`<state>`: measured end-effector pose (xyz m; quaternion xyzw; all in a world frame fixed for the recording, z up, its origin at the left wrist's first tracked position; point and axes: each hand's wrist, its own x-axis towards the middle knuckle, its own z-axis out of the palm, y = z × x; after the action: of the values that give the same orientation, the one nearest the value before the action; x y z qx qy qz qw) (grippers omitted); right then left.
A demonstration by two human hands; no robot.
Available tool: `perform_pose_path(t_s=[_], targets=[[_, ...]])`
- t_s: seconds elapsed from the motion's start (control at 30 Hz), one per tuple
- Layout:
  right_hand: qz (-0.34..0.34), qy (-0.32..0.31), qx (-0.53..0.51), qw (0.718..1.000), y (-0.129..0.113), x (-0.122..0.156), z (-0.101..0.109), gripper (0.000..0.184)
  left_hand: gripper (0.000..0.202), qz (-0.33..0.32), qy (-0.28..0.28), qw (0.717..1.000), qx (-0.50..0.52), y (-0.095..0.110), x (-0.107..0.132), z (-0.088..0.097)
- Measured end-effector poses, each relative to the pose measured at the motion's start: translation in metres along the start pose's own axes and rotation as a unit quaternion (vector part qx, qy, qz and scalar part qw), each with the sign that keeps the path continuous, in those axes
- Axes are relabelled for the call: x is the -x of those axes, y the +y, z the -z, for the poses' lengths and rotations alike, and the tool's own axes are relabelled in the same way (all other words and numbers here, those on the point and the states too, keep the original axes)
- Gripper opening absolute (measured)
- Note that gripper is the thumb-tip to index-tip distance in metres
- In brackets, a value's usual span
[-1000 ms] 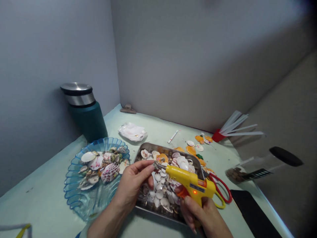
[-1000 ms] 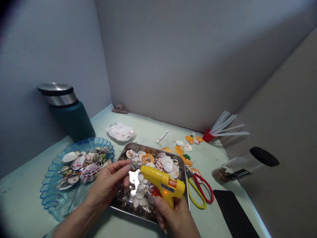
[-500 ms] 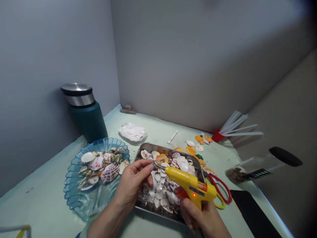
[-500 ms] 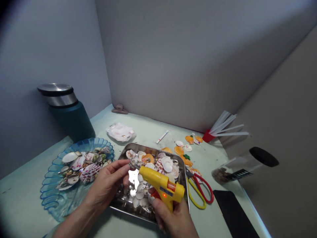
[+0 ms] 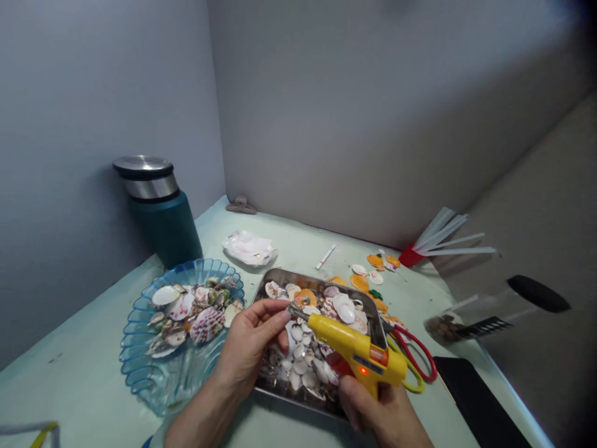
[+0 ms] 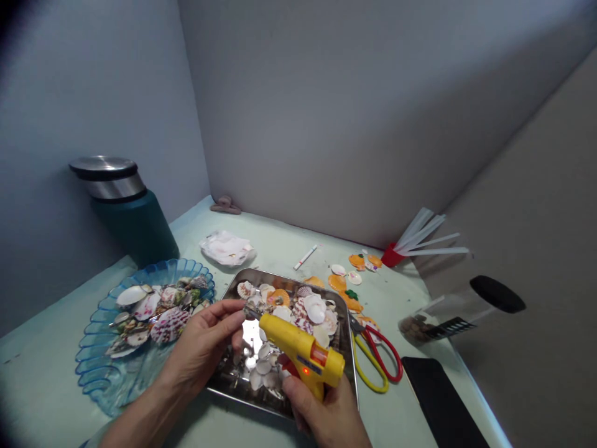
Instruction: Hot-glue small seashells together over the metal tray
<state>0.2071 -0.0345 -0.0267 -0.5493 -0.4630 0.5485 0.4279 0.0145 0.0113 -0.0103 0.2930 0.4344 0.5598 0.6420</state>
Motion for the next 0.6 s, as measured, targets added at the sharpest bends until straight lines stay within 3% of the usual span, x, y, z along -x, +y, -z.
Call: perform_pose_path(t_s=[0.6], targets=[[-0.005, 0.031, -0.010, 0.999, -0.0028, 0.0028, -0.0012, 0.055, 0.027, -0.002, 0.002, 1.000, -0.001, 0.0019, 0.0011, -0.0009]])
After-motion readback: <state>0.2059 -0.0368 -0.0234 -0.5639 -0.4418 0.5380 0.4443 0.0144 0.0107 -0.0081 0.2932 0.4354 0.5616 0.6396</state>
